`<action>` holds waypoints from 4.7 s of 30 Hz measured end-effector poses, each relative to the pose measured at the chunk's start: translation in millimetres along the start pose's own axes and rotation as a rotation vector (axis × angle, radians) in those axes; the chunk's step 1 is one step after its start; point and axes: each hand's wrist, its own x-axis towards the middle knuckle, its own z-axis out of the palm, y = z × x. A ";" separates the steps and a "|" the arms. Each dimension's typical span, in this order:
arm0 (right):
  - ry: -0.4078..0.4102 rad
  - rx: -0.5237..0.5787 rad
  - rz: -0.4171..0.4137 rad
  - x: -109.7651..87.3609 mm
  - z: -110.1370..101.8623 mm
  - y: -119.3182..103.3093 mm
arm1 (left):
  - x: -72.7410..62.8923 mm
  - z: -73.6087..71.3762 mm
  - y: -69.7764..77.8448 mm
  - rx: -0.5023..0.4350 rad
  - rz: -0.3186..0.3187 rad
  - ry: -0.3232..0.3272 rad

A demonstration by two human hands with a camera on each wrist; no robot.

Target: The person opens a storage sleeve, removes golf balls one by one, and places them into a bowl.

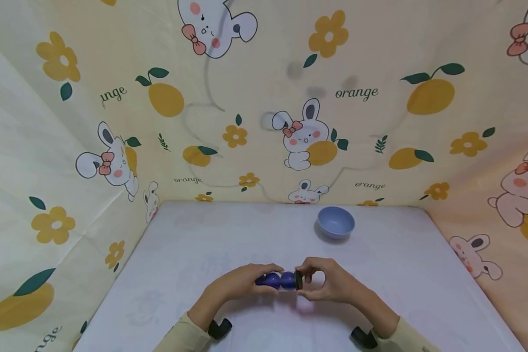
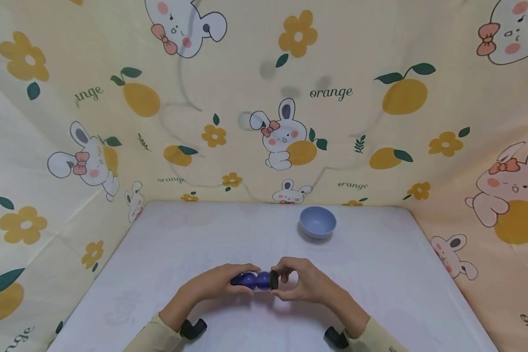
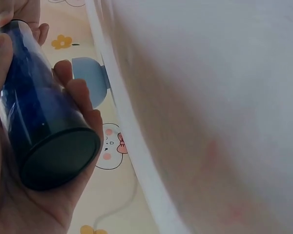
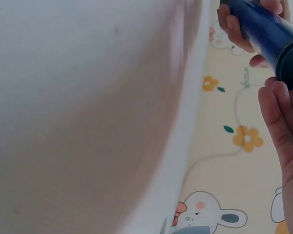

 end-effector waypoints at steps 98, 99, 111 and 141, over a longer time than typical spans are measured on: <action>0.047 0.116 0.266 -15.5 -13.9 29.4 | 2.7 -6.6 -10.2 -0.050 -0.053 0.126; 0.038 0.116 0.284 -16.5 -14.8 29.6 | 2.0 -7.0 -10.2 -0.052 -0.058 0.132; -0.106 0.146 0.408 -21.3 -18.1 26.9 | 1.7 -9.1 -10.6 -0.040 -0.078 0.161; -0.327 -0.053 0.371 -27.5 -6.7 4.3 | 6.5 -12.0 -13.1 0.002 -0.097 0.196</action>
